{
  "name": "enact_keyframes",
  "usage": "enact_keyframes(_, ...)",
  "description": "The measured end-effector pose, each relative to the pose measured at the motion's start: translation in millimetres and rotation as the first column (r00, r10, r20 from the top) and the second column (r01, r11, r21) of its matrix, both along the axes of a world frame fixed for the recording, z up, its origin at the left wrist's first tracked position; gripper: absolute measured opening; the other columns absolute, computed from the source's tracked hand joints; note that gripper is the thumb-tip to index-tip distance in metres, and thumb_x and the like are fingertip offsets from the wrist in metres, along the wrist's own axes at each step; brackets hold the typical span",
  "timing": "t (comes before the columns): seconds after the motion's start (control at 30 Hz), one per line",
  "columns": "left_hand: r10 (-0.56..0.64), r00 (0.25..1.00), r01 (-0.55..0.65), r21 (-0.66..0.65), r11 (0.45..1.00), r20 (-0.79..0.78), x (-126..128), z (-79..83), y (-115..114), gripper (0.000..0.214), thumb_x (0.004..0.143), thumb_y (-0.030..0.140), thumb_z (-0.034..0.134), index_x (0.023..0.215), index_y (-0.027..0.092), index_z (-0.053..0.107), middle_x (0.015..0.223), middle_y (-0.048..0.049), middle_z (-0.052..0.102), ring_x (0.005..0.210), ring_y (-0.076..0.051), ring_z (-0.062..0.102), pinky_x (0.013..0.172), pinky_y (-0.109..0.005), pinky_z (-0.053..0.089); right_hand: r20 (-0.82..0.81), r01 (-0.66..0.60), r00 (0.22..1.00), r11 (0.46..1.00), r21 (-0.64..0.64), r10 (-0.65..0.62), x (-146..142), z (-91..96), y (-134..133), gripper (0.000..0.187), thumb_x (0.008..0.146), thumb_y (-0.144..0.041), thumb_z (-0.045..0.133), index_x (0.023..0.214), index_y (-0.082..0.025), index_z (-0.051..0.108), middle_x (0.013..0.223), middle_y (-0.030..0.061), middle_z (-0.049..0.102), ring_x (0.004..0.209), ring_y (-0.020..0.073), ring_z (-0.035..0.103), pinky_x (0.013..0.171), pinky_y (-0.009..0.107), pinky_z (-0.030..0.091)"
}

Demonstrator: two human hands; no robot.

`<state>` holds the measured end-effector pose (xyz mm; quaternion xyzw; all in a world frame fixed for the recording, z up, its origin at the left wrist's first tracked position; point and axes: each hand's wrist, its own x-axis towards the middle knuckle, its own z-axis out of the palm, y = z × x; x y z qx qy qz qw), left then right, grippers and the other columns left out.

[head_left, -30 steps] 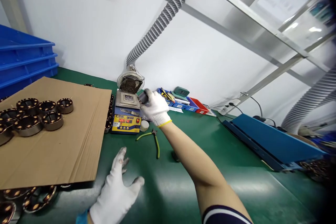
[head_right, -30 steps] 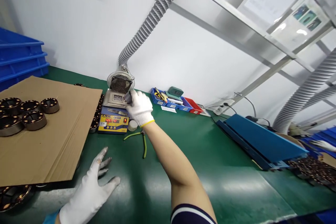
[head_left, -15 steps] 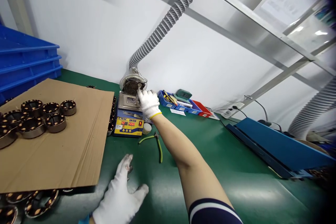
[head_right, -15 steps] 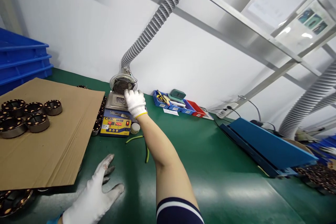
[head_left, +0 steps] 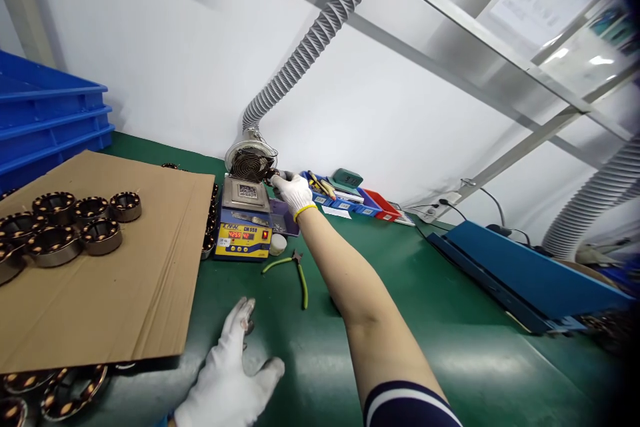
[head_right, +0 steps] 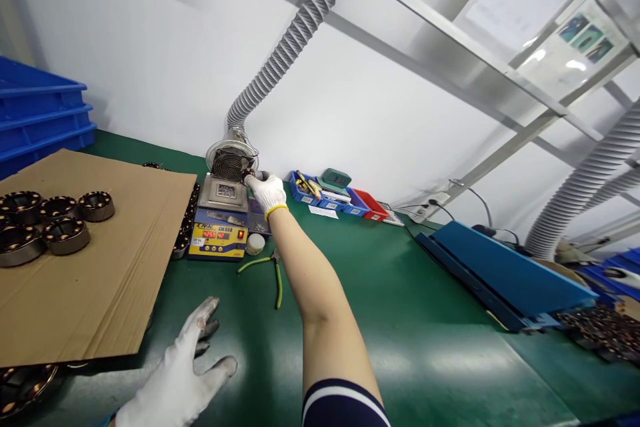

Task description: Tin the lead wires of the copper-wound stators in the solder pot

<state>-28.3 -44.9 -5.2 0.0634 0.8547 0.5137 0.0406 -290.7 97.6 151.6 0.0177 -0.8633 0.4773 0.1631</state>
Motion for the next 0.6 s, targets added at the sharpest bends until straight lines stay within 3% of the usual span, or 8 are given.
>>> enact_keyframes(0.17, -0.017, 1.000, 0.017, 0.001, 1.000, 0.013, 0, 2.6, -1, 0.079, 0.080, 0.042, 0.052, 0.147, 0.019, 0.020, 0.150, -0.0093, 0.022, 0.124, -0.021, 0.046, 0.104, -0.037, 0.042, -0.010, 0.038, 0.999, 0.991, 0.131, -0.037, 3, 0.0, -12, 0.044, 0.064, -0.045, 0.063, 0.101, -0.021, 0.067, 0.089, 0.0002, 0.065, 0.083, 0.0156, 0.060, 0.075, 0.025, 0.045)
enact_keyframes(0.27, -0.018, 0.999, 0.018, 0.009, 1.000, 0.030, 2, 8.3, 0, 0.080, 0.078, 0.041, 0.053, 0.147, 0.016, 0.021, 0.149, -0.0103, 0.022, 0.124, -0.021, 0.045, 0.105, -0.036, 0.041, -0.049, 0.005, 0.999, 0.981, 0.192, 0.004, -2, -8.6, -16, 0.051, 0.061, -0.041, 0.063, 0.108, -0.021, 0.063, 0.090, 0.0002, 0.065, 0.084, 0.0163, 0.060, 0.075, 0.026, 0.046)
enact_keyframes(0.43, -0.031, 0.997, 0.027, 0.052, 0.998, 0.073, 4, 9.8, 1, 0.080, 0.077, 0.040, 0.055, 0.147, 0.021, 0.022, 0.150, -0.0062, 0.021, 0.125, -0.020, 0.045, 0.106, -0.034, 0.040, -0.101, 0.009, 0.995, 0.972, 0.237, 0.016, -11, -26.1, -18, 0.060, 0.060, -0.041, 0.063, 0.116, -0.020, 0.058, 0.098, -0.0001, 0.064, 0.091, 0.0170, 0.060, 0.079, 0.026, 0.046)
enact_keyframes(0.6, -0.029, 0.997, 0.022, 0.097, 0.995, 0.075, 4, 8.6, 3, 0.080, 0.075, 0.038, 0.057, 0.146, 0.019, 0.025, 0.149, -0.0069, 0.023, 0.124, -0.020, 0.045, 0.106, -0.034, 0.040, -0.093, 0.005, 0.995, 0.971, 0.237, 0.018, -12, -27.4, -18, 0.059, 0.061, -0.040, 0.062, 0.117, -0.020, 0.057, 0.100, -0.0004, 0.064, 0.094, 0.0176, 0.060, 0.082, 0.027, 0.047)
